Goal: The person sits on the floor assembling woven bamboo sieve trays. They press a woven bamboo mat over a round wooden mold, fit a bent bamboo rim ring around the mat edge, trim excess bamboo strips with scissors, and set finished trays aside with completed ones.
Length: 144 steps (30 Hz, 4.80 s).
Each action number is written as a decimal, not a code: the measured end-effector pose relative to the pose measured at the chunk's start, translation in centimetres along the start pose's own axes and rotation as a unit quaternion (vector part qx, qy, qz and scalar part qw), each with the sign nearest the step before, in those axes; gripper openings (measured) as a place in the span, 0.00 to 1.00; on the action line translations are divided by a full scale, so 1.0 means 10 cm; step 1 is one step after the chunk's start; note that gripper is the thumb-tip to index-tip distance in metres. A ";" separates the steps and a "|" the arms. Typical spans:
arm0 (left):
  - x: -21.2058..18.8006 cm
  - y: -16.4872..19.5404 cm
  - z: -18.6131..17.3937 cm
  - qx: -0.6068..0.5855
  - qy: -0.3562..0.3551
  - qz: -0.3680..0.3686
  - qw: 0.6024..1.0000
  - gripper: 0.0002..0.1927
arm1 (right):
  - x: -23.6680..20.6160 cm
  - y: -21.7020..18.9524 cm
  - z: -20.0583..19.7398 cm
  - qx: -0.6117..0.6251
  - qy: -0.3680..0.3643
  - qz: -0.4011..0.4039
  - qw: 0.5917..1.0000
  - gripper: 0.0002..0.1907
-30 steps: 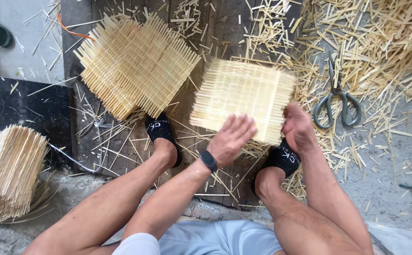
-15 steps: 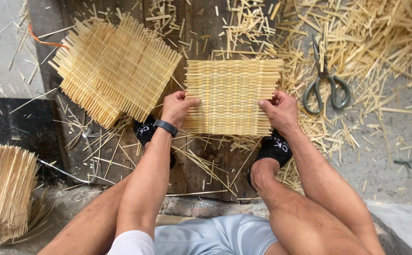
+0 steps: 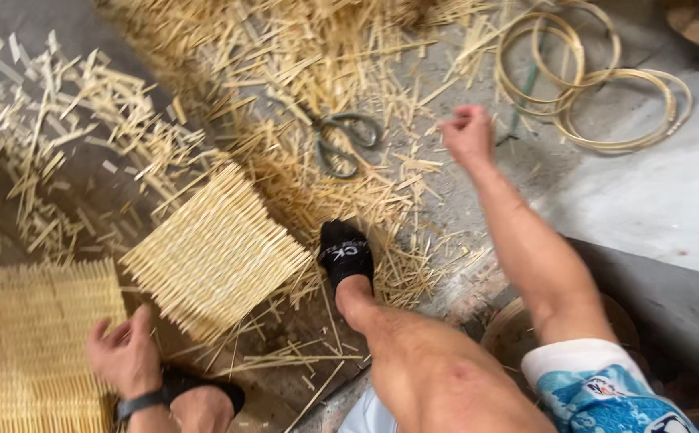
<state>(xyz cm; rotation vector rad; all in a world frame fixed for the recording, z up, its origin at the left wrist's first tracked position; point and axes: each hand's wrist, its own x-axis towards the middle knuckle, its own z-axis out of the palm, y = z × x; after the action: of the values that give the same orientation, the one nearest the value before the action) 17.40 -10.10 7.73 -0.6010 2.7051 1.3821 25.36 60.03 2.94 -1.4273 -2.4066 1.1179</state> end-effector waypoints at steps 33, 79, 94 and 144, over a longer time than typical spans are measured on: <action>-0.19 -0.48 -0.52 0.258 0.066 0.093 0.959 0.09 | 0.85 0.76 -1.18 -0.265 -0.067 0.084 0.958 0.08; -1.20 3.54 -0.41 -0.108 0.091 0.402 0.905 0.13 | -2.75 -4.14 -0.47 0.019 -0.352 -0.641 0.681 0.09; -0.47 2.97 -0.04 -0.476 -0.346 -0.204 0.783 0.40 | -3.14 -4.35 0.04 -0.081 -0.176 -0.776 0.601 0.07; -0.01 1.73 0.29 -0.671 -0.174 -0.260 0.672 0.21 | -2.26 -3.04 0.98 0.532 -0.498 0.078 0.680 0.19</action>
<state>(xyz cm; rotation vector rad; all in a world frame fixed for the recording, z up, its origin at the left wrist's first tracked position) 10.94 1.29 19.33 -0.8463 0.6698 2.6205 11.80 28.21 21.25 -0.5668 -1.1694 3.1464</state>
